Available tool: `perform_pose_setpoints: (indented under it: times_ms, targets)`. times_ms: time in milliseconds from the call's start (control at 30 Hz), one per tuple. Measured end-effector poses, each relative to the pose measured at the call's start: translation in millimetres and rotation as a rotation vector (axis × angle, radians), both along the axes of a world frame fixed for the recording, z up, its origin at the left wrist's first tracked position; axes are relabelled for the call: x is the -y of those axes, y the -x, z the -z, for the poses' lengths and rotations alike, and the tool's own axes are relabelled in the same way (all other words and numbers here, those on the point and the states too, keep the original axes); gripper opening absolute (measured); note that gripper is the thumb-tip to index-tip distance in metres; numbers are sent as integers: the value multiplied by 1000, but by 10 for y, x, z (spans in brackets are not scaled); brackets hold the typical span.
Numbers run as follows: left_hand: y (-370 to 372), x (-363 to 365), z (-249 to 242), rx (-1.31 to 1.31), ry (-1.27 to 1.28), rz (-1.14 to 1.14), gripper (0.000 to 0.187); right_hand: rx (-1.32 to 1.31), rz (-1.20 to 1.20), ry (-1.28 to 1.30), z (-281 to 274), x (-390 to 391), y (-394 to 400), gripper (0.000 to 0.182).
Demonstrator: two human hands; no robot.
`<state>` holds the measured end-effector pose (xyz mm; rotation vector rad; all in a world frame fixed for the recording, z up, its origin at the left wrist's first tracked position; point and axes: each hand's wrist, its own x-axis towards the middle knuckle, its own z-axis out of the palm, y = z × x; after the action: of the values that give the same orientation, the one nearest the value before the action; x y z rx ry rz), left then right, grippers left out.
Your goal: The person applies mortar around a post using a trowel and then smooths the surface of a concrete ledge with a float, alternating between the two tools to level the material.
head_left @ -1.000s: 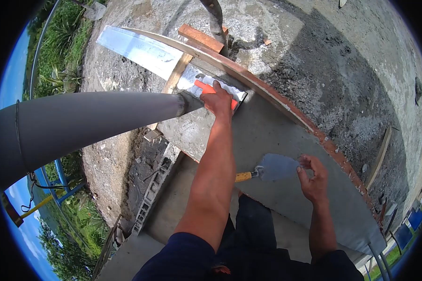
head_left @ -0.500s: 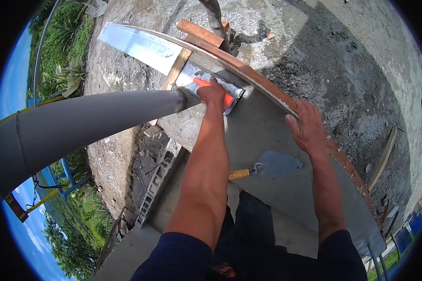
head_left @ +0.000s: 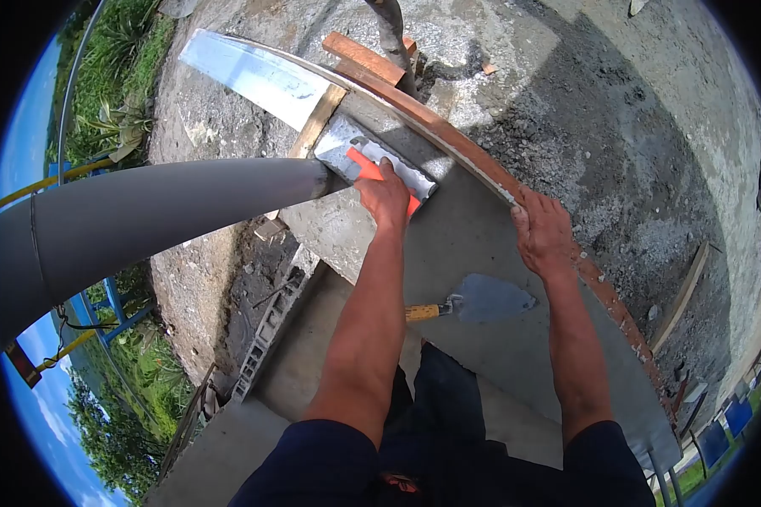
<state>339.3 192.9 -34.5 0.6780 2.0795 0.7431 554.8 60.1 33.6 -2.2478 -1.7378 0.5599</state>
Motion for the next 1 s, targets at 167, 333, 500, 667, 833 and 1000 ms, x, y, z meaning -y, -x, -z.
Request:
perform_pose_setpoints:
  times_ms: [167,333,500,667,833,1000]
  targets:
    - [87,-235,263,-14,-94,98,45,3,3,-10,10,4,11,43]
    - [461,-353,1255,-193,-252,366,38,19,-9,-33,11,4,3,43]
    - [191,-149,567,124,41,-5,35,34,-10,-31,11,-10,7,43]
    - [-280,469,-332,63,40,134,28,18,5,-19,-3,-2,20,43]
    - [-120,559,-294,148,7,129,39,49,0,-25,-11,6,27,43]
    - [391,-97,923,-452,22,572,53,22,-4,-29,50,10,27,43]
